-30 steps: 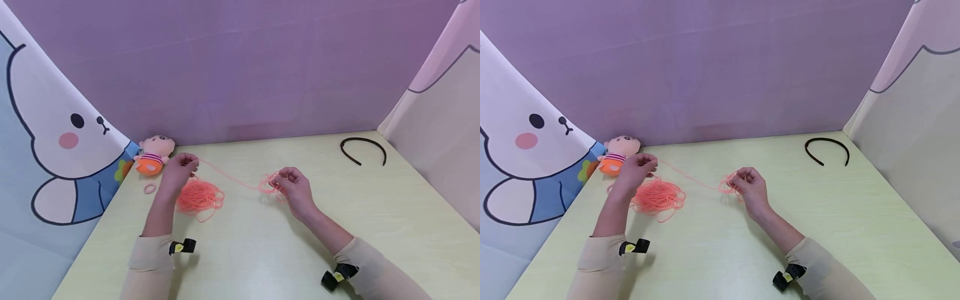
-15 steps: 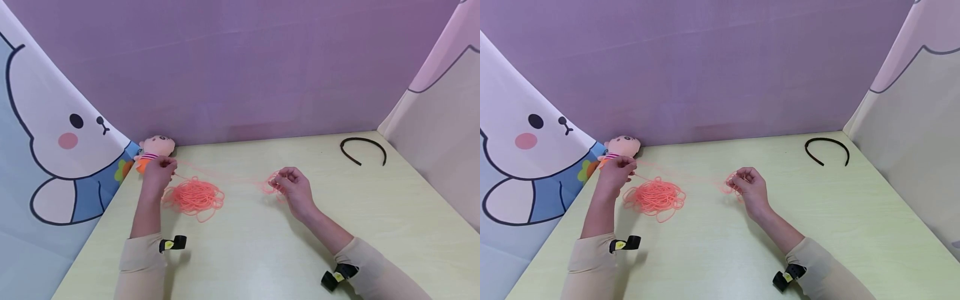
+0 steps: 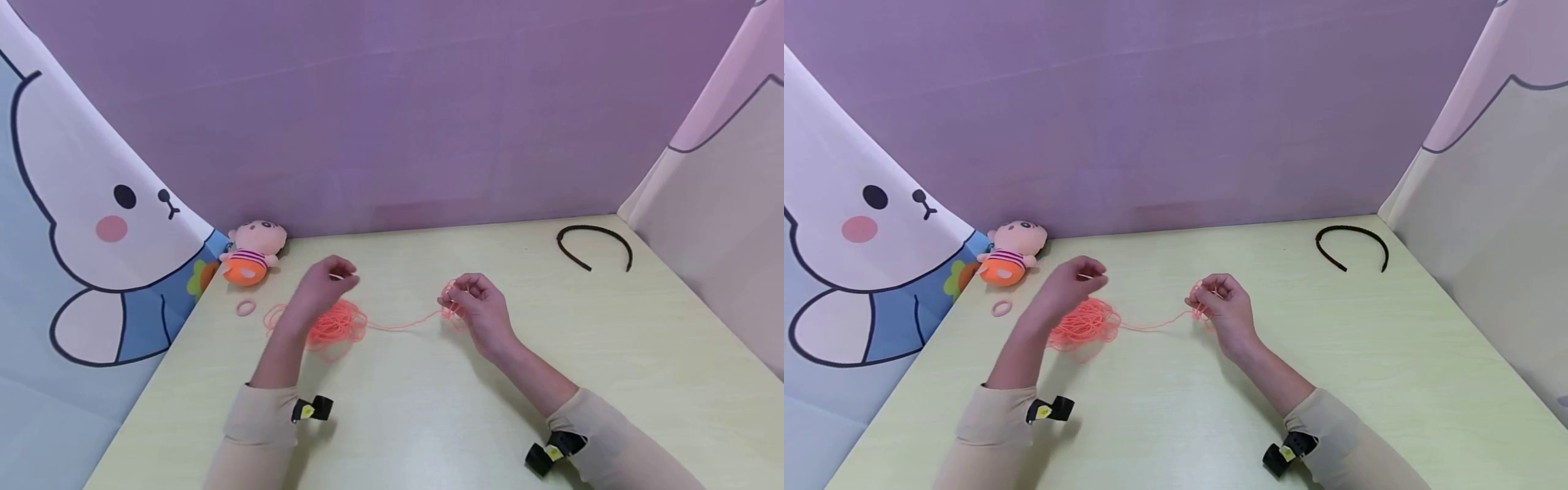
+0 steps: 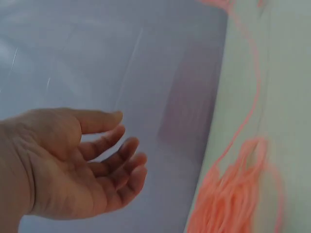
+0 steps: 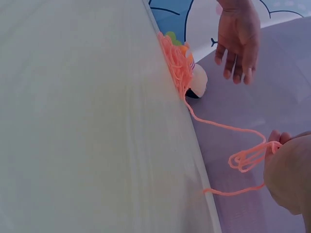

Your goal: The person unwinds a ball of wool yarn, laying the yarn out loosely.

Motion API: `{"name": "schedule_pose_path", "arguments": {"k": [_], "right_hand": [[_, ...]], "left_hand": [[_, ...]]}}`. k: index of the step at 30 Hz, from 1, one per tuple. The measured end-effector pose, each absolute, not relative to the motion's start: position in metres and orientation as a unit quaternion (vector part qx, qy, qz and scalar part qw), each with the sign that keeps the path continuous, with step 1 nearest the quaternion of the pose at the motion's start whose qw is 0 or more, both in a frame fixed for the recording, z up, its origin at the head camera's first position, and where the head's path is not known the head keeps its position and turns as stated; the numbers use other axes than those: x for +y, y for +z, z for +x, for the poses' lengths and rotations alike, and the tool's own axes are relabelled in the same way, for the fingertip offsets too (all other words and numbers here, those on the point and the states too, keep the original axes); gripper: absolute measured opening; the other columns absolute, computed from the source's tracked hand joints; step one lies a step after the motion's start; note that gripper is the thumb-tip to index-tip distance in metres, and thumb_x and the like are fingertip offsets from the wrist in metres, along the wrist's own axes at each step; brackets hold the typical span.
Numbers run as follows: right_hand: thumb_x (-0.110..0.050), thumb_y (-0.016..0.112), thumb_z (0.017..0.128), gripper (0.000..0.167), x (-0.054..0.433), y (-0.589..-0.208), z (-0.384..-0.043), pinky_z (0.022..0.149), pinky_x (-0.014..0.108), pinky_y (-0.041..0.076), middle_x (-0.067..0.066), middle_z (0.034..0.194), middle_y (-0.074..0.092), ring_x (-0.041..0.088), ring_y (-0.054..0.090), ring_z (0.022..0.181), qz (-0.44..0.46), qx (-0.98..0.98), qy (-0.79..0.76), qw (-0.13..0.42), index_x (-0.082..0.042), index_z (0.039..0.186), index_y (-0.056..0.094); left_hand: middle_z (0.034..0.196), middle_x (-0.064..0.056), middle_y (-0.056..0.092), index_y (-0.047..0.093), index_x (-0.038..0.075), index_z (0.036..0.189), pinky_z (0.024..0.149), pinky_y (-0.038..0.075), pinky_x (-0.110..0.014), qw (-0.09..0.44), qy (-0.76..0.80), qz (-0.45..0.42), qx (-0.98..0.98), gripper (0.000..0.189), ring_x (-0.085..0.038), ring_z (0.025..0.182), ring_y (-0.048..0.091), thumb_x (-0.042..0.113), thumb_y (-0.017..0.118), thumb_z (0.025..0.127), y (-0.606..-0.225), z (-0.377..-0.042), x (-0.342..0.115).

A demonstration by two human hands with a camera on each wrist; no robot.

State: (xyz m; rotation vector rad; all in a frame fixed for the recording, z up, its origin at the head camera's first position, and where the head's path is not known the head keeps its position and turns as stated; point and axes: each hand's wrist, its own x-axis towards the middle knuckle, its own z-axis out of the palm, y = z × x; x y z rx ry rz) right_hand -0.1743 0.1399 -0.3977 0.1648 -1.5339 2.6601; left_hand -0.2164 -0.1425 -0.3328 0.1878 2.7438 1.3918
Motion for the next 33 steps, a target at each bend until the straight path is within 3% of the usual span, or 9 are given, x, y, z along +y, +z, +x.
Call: {"name": "schedule_pose_path", "arguments": {"k": [4, 12, 18, 21, 27, 33], "right_hand": [[0.013, 0.059, 0.094, 0.014, 0.140, -0.398, -0.174, 0.087, 0.037, 0.057, 0.008, 0.085, 0.064, 0.020, 0.068, 0.080, 0.062, -0.499, 0.864, 0.029, 0.001, 0.101, 0.054], [0.011, 0.059, 0.095, 0.014, 0.140, -0.399, -0.174, 0.086, 0.035, 0.057, 0.007, 0.086, 0.064, 0.020, 0.068, 0.082, 0.072, -0.506, 0.860, 0.019, -0.001, 0.100, 0.054], [0.011, 0.060, 0.095, 0.015, 0.139, -0.398, -0.173, 0.085, 0.033, 0.057, 0.007, 0.088, 0.064, 0.021, 0.069, 0.083, 0.071, -0.505, 0.860, 0.014, -0.002, 0.102, 0.054], [0.010, 0.060, 0.096, 0.015, 0.139, -0.397, -0.172, 0.084, 0.032, 0.056, 0.006, 0.088, 0.064, 0.021, 0.068, 0.083, 0.071, -0.507, 0.859, 0.013, -0.002, 0.102, 0.054], [0.010, 0.061, 0.095, 0.015, 0.138, -0.397, -0.173, 0.084, 0.032, 0.056, 0.007, 0.087, 0.065, 0.022, 0.068, 0.083, 0.074, -0.506, 0.860, 0.014, -0.002, 0.101, 0.054], [0.010, 0.061, 0.095, 0.015, 0.138, -0.398, -0.174, 0.081, 0.031, 0.056, 0.008, 0.086, 0.065, 0.022, 0.068, 0.082, 0.075, -0.502, 0.861, 0.019, -0.002, 0.101, 0.054]], "left_hand": [[0.109, -0.009, 0.066, 0.064, 0.007, 0.112, 0.082, 0.052, -0.037, 0.059, 0.460, 0.100, 0.880, 0.018, -0.027, 0.104, 0.062, 0.015, 0.069, 0.097, -0.340, -0.212, -0.117], [0.107, -0.004, 0.067, 0.067, 0.009, 0.114, 0.084, 0.054, -0.036, 0.106, 0.468, 0.171, 0.860, 0.020, -0.021, 0.104, 0.063, 0.016, 0.072, 0.095, -0.359, -0.202, -0.081], [0.118, -0.009, 0.066, 0.065, 0.005, 0.125, 0.092, 0.052, -0.038, 0.159, 0.449, 0.238, 0.846, 0.031, -0.021, 0.111, 0.060, 0.020, 0.068, 0.098, -0.371, -0.196, -0.066], [0.116, -0.009, 0.067, 0.064, 0.002, 0.126, 0.093, 0.051, -0.038, 0.185, 0.443, 0.261, 0.838, 0.031, -0.019, 0.109, 0.061, 0.019, 0.065, 0.100, -0.374, -0.194, -0.061], [0.091, -0.006, 0.070, 0.069, -0.001, 0.109, 0.077, 0.053, -0.036, 0.174, 0.440, 0.255, 0.844, 0.018, -0.017, 0.086, 0.066, 0.013, 0.060, 0.102, -0.374, -0.195, -0.064], [0.085, -0.006, 0.068, 0.069, 0.001, 0.107, 0.074, 0.053, -0.038, 0.145, 0.438, 0.207, 0.863, 0.018, -0.019, 0.081, 0.065, 0.016, 0.062, 0.102, -0.367, -0.203, -0.080]]}}
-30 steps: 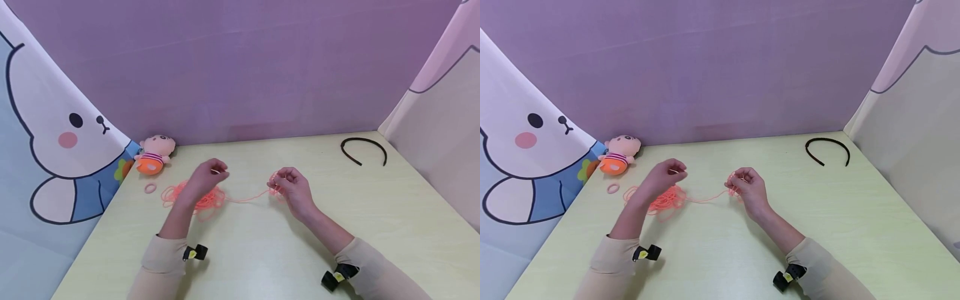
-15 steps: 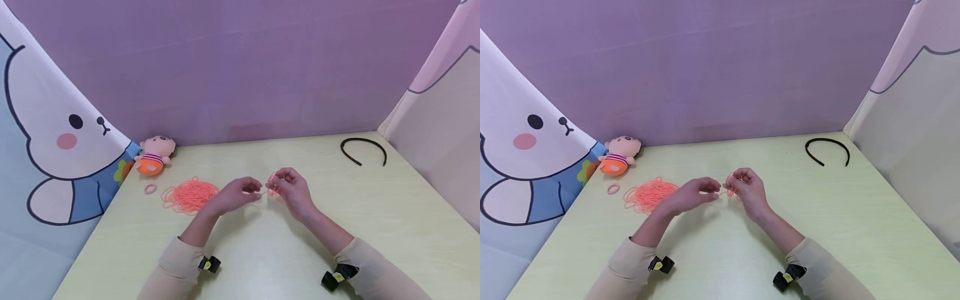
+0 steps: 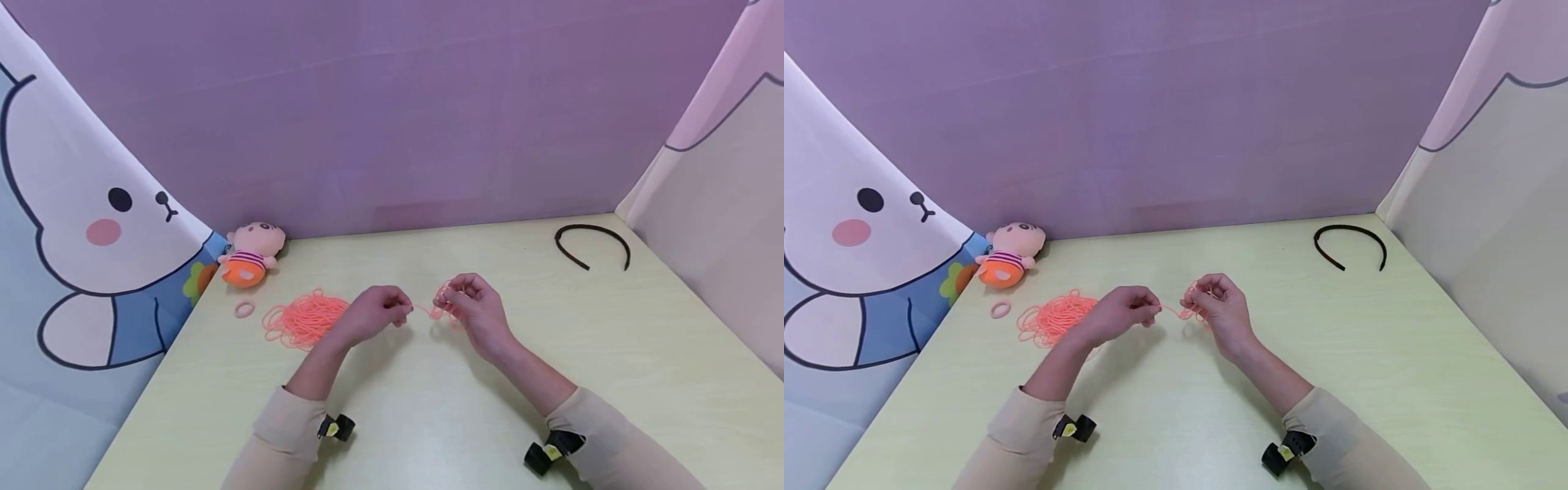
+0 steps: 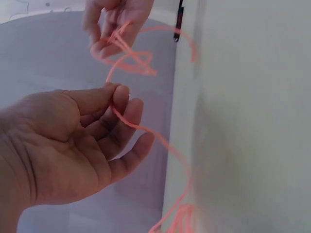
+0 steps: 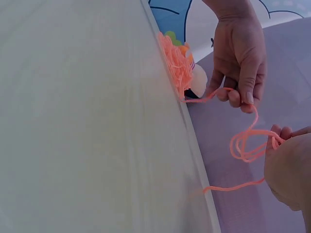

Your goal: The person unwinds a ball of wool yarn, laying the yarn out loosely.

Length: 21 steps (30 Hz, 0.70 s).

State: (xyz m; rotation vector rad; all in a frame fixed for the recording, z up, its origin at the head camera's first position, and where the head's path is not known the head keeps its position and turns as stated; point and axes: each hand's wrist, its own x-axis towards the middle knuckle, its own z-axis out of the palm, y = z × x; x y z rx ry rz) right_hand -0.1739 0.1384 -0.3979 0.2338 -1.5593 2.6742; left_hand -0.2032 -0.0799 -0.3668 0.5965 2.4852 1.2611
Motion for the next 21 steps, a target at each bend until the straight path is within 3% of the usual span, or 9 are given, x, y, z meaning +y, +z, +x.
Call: {"name": "schedule_pose_path", "arguments": {"k": [7, 14, 21], "right_hand": [[0.011, 0.059, 0.095, 0.015, 0.139, -0.398, -0.173, 0.084, 0.032, 0.056, 0.009, 0.087, 0.065, 0.022, 0.068, 0.082, 0.077, -0.499, 0.863, 0.015, 0.000, 0.103, 0.053], [0.009, 0.059, 0.097, 0.014, 0.139, -0.396, -0.173, 0.087, 0.033, 0.056, 0.006, 0.087, 0.062, 0.021, 0.069, 0.081, 0.073, -0.503, 0.861, 0.010, -0.001, 0.104, 0.052], [0.010, 0.059, 0.096, 0.015, 0.140, -0.395, -0.172, 0.089, 0.036, 0.056, 0.006, 0.087, 0.061, 0.021, 0.069, 0.081, 0.069, -0.502, 0.862, 0.007, -0.001, 0.104, 0.053]], "left_hand": [[0.089, -0.010, 0.068, 0.069, 0.007, 0.101, 0.082, 0.053, -0.052, 0.117, 0.466, 0.119, 0.869, 0.010, -0.031, 0.088, 0.066, 0.016, 0.064, 0.101, -0.354, -0.209, -0.102], [0.092, -0.012, 0.068, 0.068, 0.005, 0.104, 0.083, 0.053, -0.051, 0.078, 0.475, 0.076, 0.873, 0.013, -0.024, 0.085, 0.066, 0.016, 0.063, 0.101, -0.343, -0.214, -0.122], [0.095, -0.014, 0.066, 0.066, 0.001, 0.109, 0.090, 0.053, -0.051, 0.048, 0.503, 0.056, 0.861, 0.018, -0.027, 0.089, 0.065, 0.016, 0.061, 0.102, -0.334, -0.217, -0.139]]}}
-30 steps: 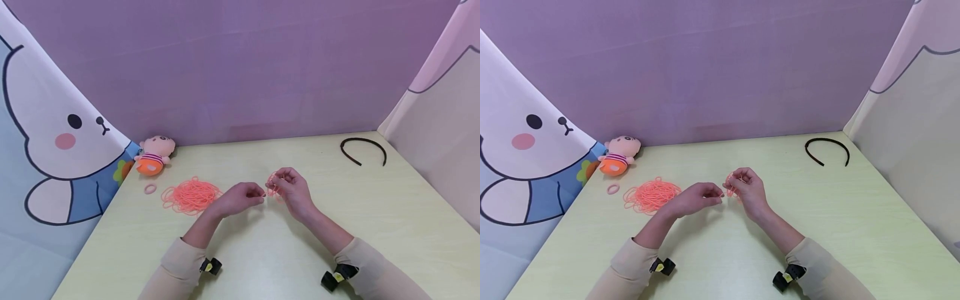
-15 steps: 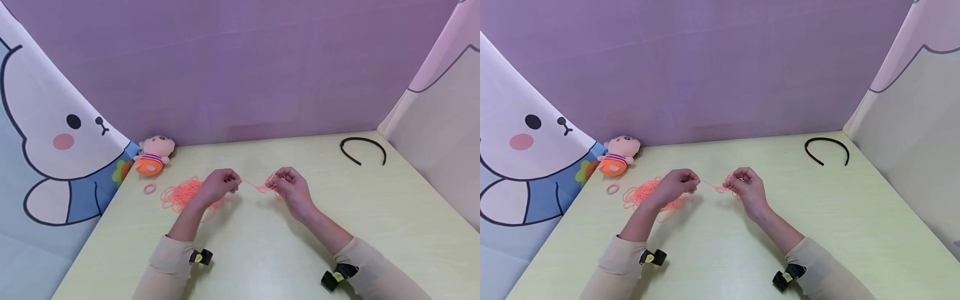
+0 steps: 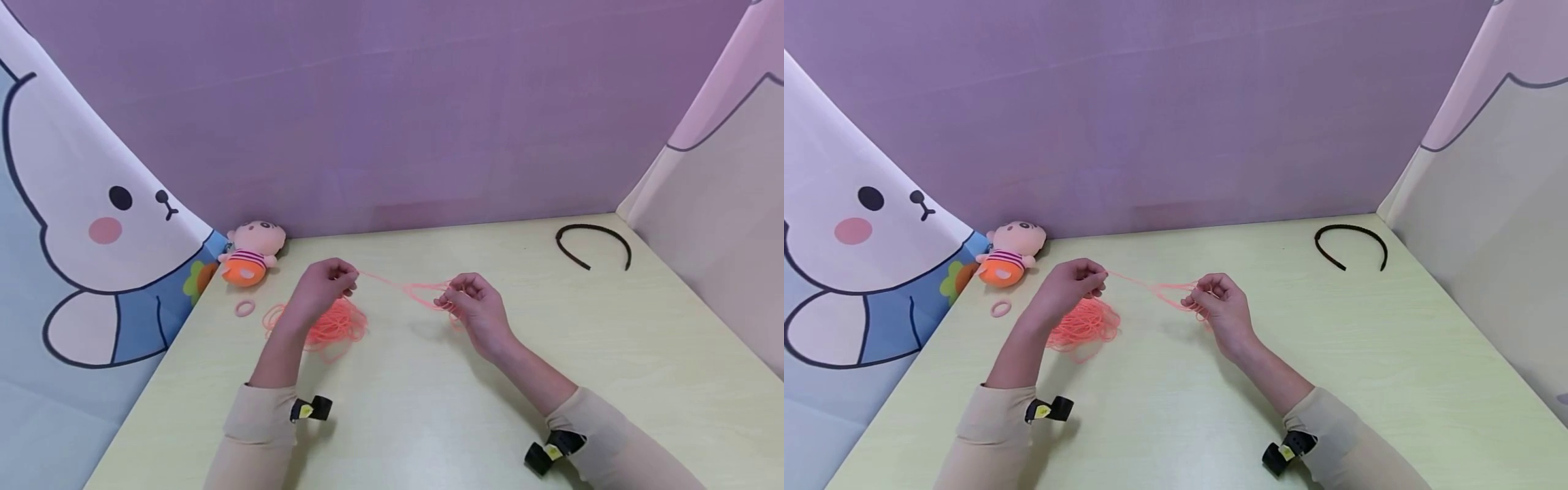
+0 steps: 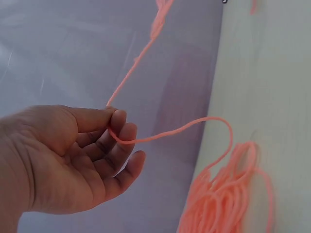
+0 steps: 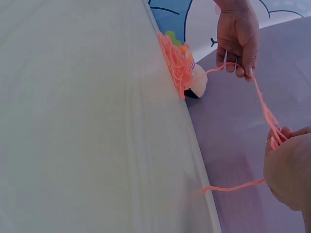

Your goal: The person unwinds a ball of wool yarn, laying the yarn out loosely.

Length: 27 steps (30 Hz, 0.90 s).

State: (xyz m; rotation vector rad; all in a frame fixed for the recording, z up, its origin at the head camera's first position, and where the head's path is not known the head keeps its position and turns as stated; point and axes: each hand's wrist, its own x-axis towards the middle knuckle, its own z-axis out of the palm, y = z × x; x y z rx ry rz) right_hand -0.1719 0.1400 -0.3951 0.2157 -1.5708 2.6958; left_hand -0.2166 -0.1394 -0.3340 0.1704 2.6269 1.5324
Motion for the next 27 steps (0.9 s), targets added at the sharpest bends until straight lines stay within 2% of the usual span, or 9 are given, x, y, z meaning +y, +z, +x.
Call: {"name": "schedule_pose_path", "arguments": {"k": [10, 15, 22, 27], "right_hand": [[0.010, 0.058, 0.096, 0.015, 0.141, -0.395, -0.172, 0.084, 0.032, 0.056, 0.005, 0.086, 0.061, 0.020, 0.069, 0.081, 0.063, -0.506, 0.860, 0.006, -0.002, 0.104, 0.053], [0.010, 0.058, 0.096, 0.015, 0.141, -0.397, -0.173, 0.086, 0.034, 0.056, 0.006, 0.085, 0.063, 0.020, 0.069, 0.080, 0.060, -0.502, 0.863, 0.007, -0.002, 0.104, 0.053], [0.008, 0.053, 0.099, 0.011, 0.141, -0.399, -0.175, 0.088, 0.036, 0.056, 0.009, 0.088, 0.065, 0.019, 0.067, 0.083, 0.055, -0.505, 0.861, 0.015, -0.002, 0.104, 0.052], [0.003, 0.049, 0.102, 0.006, 0.141, -0.397, -0.175, 0.089, 0.037, 0.056, 0.009, 0.087, 0.062, 0.019, 0.065, 0.082, 0.040, -0.494, 0.868, 0.018, -0.002, 0.102, 0.053]], "left_hand": [[0.099, -0.016, 0.065, 0.064, 0.001, 0.115, 0.091, 0.052, -0.049, 0.024, 0.525, 0.017, 0.851, 0.021, -0.030, 0.092, 0.064, 0.018, 0.059, 0.104, -0.324, -0.220, -0.156], [0.102, -0.015, 0.063, 0.063, 0.001, 0.117, 0.085, 0.055, -0.037, 0.011, 0.542, -0.005, 0.840, 0.021, -0.030, 0.094, 0.063, 0.018, 0.058, 0.104, -0.320, -0.220, -0.161], [0.106, -0.014, 0.062, 0.062, 0.002, 0.121, 0.088, 0.055, -0.037, -0.004, 0.553, -0.023, 0.833, 0.024, -0.024, 0.093, 0.062, 0.020, 0.057, 0.105, -0.314, -0.217, -0.168], [0.108, -0.014, 0.062, 0.061, 0.003, 0.124, 0.080, 0.055, -0.025, -0.013, 0.559, -0.038, 0.828, 0.029, -0.024, 0.093, 0.062, 0.025, 0.058, 0.105, -0.310, -0.216, -0.177]]}}
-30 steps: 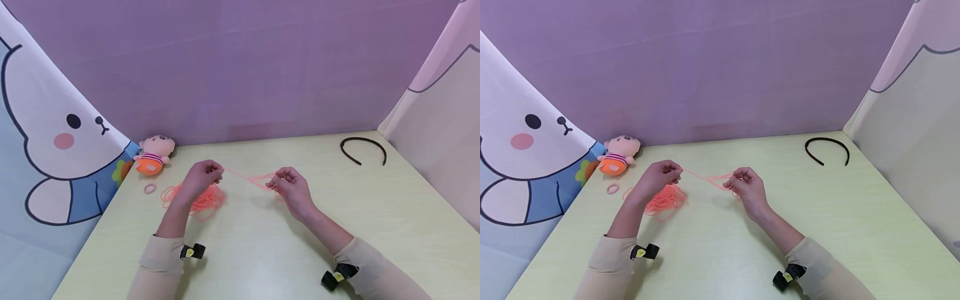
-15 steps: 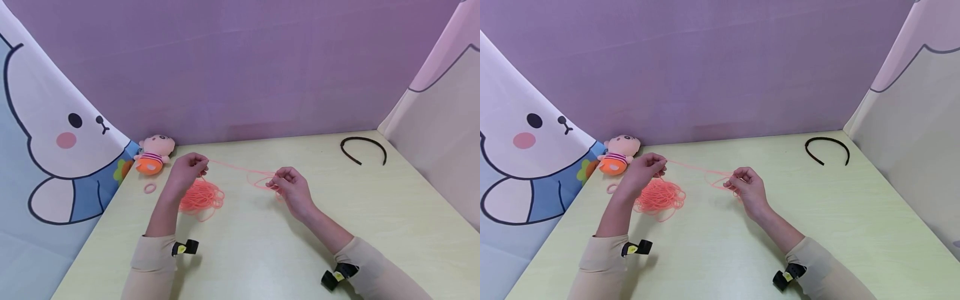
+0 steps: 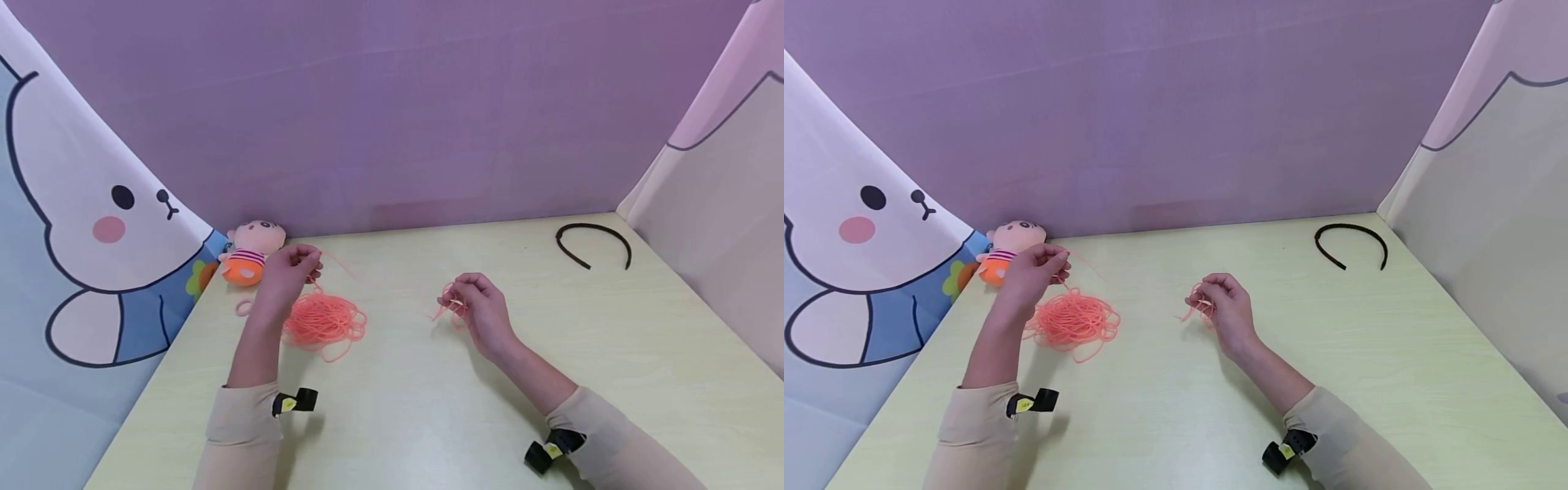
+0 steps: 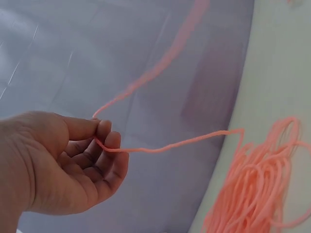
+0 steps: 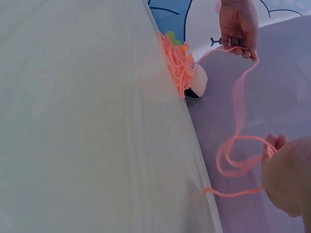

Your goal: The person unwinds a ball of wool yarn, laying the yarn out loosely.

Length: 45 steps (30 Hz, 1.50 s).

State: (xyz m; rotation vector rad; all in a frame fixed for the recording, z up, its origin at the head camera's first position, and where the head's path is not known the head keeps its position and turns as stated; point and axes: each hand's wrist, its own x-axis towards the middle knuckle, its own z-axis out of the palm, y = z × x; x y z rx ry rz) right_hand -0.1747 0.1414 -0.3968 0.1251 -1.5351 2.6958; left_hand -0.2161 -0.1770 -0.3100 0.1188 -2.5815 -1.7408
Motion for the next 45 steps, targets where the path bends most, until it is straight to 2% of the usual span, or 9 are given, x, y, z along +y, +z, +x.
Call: {"name": "schedule_pose_path", "arguments": {"k": [6, 14, 19, 25, 32, 36, 40, 45], "right_hand": [[0.002, 0.049, 0.103, 0.006, 0.141, -0.395, -0.174, 0.088, 0.037, 0.056, 0.010, 0.085, 0.062, 0.021, 0.065, 0.081, 0.036, -0.484, 0.874, 0.013, -0.003, 0.101, 0.053], [0.006, 0.046, 0.102, 0.011, 0.141, -0.395, -0.174, 0.089, 0.039, 0.056, 0.010, 0.085, 0.062, 0.020, 0.065, 0.081, 0.043, -0.475, 0.879, 0.010, -0.002, 0.101, 0.054], [0.007, 0.046, 0.101, 0.013, 0.141, -0.395, -0.173, 0.089, 0.039, 0.056, 0.010, 0.086, 0.063, 0.022, 0.066, 0.082, 0.062, -0.467, 0.882, 0.003, -0.002, 0.100, 0.055], [0.006, 0.048, 0.101, 0.013, 0.141, -0.395, -0.171, 0.091, 0.040, 0.055, 0.010, 0.088, 0.064, 0.024, 0.065, 0.085, 0.107, -0.459, 0.882, -0.020, -0.003, 0.101, 0.056], [0.005, 0.045, 0.101, 0.019, 0.141, -0.394, -0.170, 0.091, 0.038, 0.054, 0.008, 0.092, 0.066, 0.022, 0.066, 0.087, 0.161, -0.461, 0.870, -0.062, -0.007, 0.103, 0.059], [0.006, 0.044, 0.101, 0.020, 0.141, -0.392, -0.168, 0.088, 0.034, 0.053, 0.007, 0.094, 0.066, 0.020, 0.065, 0.086, 0.170, -0.461, 0.868, -0.077, -0.007, 0.102, 0.060], [0.004, 0.045, 0.102, 0.018, 0.141, -0.392, -0.167, 0.090, 0.034, 0.053, 0.006, 0.096, 0.064, 0.019, 0.065, 0.087, 0.184, -0.463, 0.862, -0.089, -0.007, 0.103, 0.059], [0.002, 0.046, 0.103, 0.016, 0.142, -0.393, -0.167, 0.092, 0.035, 0.052, 0.006, 0.096, 0.064, 0.018, 0.065, 0.088, 0.199, -0.464, 0.859, -0.088, -0.007, 0.103, 0.059]], "left_hand": [[0.113, -0.016, 0.061, 0.060, 0.002, 0.126, 0.079, 0.055, -0.025, 0.018, -0.544, 0.054, -0.837, 0.031, -0.024, 0.095, 0.061, 0.026, 0.056, 0.106, -0.305, -0.214, -0.188], [0.128, -0.012, 0.056, 0.057, 0.007, 0.133, 0.090, 0.050, -0.036, 0.017, -0.520, 0.072, -0.851, 0.034, -0.028, 0.109, 0.054, 0.024, 0.060, 0.103, -0.310, -0.216, -0.186], [0.122, -0.014, 0.061, 0.060, 0.004, 0.127, 0.086, 0.051, -0.039, 0.002, -0.497, -0.014, -0.868, 0.030, -0.029, 0.107, 0.059, 0.019, 0.063, 0.101, -0.325, -0.217, -0.157], [0.115, -0.011, 0.066, 0.065, 0.006, 0.119, 0.082, 0.054, -0.038, -0.076, -0.487, -0.118, -0.862, 0.022, -0.026, 0.106, 0.063, 0.015, 0.066, 0.099, -0.346, -0.214, -0.117], [0.115, -0.011, 0.067, 0.065, 0.010, 0.119, 0.087, 0.054, -0.038, -0.145, -0.497, -0.207, -0.830, 0.021, -0.023, 0.108, 0.063, 0.013, 0.067, 0.099, -0.358, -0.205, -0.086], [0.114, -0.008, 0.067, 0.066, 0.009, 0.118, 0.087, 0.055, -0.037, -0.151, -0.497, -0.241, -0.820, 0.020, -0.022, 0.108, 0.063, 0.014, 0.068, 0.098, -0.361, -0.199, -0.074], [0.106, -0.008, 0.068, 0.069, 0.011, 0.111, 0.082, 0.054, -0.037, -0.152, -0.501, -0.259, -0.812, 0.014, -0.022, 0.099, 0.063, 0.017, 0.068, 0.098, -0.363, -0.195, -0.066], [0.098, -0.013, 0.070, 0.071, 0.008, 0.103, 0.081, 0.053, -0.048, -0.155, -0.510, -0.257, -0.806, 0.009, -0.037, 0.094, 0.062, 0.014, 0.066, 0.100, -0.365, -0.194, -0.064]]}}
